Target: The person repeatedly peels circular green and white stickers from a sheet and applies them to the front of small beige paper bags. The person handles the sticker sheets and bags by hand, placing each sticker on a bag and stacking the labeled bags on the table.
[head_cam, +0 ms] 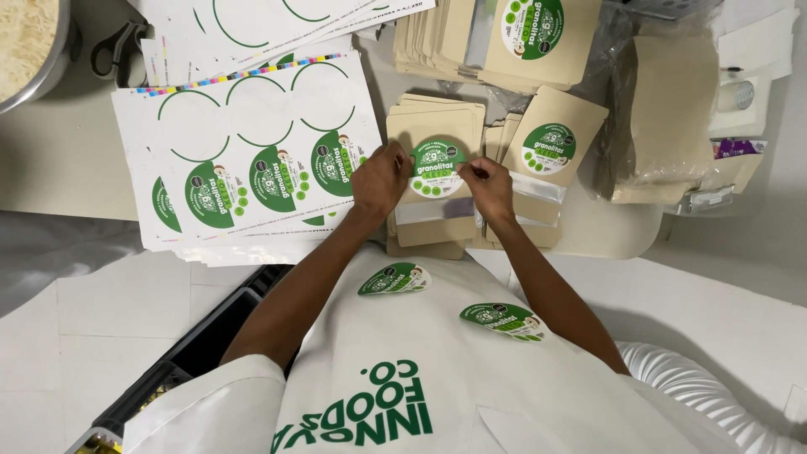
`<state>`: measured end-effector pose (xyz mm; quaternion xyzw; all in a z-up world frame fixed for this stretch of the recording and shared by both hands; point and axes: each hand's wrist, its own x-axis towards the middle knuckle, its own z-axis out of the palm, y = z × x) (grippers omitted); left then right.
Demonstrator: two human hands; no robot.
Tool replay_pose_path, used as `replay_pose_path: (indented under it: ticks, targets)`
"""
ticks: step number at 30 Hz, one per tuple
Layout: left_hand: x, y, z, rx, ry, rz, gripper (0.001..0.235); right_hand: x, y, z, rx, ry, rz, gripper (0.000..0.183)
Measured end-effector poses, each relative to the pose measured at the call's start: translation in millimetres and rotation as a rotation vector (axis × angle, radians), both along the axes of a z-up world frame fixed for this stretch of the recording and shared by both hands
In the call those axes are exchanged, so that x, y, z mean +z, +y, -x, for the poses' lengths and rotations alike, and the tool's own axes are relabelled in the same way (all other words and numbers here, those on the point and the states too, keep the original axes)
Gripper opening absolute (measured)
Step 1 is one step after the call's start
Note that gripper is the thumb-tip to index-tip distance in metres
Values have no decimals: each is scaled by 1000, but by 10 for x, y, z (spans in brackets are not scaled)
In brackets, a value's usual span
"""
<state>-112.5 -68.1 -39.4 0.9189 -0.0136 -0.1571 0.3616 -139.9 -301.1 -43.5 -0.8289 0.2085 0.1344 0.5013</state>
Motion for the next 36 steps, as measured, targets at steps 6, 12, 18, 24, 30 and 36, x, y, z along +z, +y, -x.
replay_pose_path:
  ticks: [6, 12, 18, 24, 30, 36]
  targets:
    - [-148, -151, -161, -224, -86, -361, 13, -492, 40, -67, 103, -185, 241, 17]
    - [-428, -106, -361, -318, -229, -422, 32, -178, 173, -97, 332, -413, 876, 26]
    - [-386, -27, -495, -332, -454, -438, 51, -184, 505, 126, 933, -548, 660, 50]
    - [-620, 29, -690, -257, -251, 15, 32, -313, -43, 591, 567, -288, 466, 65]
    - [365, 131, -301, -52, 28, 486, 49, -350, -392, 493, -235, -216, -227, 13]
    - [1199, 529, 483, -509, 771, 195, 65, -1088, -2025, 600, -488, -187, 224, 21]
